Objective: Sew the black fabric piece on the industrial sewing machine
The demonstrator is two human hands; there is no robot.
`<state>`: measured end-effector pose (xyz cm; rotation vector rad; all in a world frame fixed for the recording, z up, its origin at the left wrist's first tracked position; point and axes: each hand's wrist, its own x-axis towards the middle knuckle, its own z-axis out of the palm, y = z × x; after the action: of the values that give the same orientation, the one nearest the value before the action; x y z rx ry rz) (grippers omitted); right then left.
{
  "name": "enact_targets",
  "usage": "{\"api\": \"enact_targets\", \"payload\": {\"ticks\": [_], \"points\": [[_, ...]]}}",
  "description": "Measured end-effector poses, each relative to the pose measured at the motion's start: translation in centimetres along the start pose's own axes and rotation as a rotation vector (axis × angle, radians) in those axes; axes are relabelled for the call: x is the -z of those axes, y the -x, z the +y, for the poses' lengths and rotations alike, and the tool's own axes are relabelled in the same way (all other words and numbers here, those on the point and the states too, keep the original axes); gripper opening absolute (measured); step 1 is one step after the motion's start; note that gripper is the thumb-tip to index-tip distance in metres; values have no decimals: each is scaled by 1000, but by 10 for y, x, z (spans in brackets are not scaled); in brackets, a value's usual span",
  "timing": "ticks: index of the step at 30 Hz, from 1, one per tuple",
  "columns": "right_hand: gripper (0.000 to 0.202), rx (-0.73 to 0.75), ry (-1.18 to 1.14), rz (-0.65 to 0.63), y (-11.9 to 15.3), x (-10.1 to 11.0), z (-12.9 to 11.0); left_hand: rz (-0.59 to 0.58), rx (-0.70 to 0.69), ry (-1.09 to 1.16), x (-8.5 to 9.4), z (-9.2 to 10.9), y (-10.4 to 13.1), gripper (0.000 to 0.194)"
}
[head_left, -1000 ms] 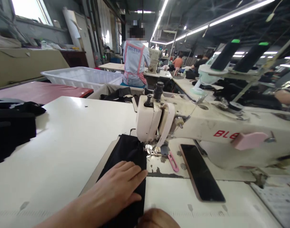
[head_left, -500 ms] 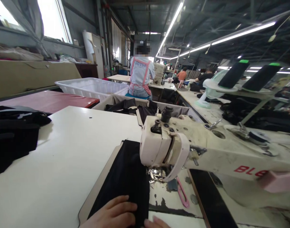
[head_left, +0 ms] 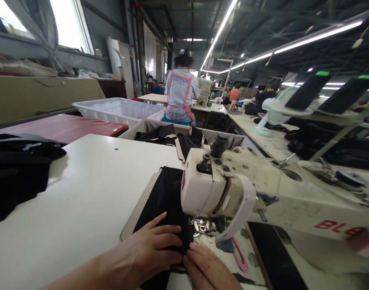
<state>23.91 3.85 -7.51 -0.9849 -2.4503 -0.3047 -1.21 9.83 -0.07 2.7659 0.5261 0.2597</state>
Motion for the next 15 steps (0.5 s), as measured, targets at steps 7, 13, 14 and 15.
{"api": "enact_targets", "payload": {"ticks": [7, 13, 14, 15], "points": [[47, 74, 177, -74, -6, 5, 2, -6, 78, 29, 2, -17, -16, 30], [56, -1, 153, -153, -9, 15, -4, 69, 134, 53, 4, -26, -27, 32], [56, -6, 145, -158, -8, 16, -4, 79, 144, 45, 4, -28, -28, 31], [56, -11, 132, -158, -8, 16, -5, 90, 159, 33, 4, -30, -29, 29]]}}
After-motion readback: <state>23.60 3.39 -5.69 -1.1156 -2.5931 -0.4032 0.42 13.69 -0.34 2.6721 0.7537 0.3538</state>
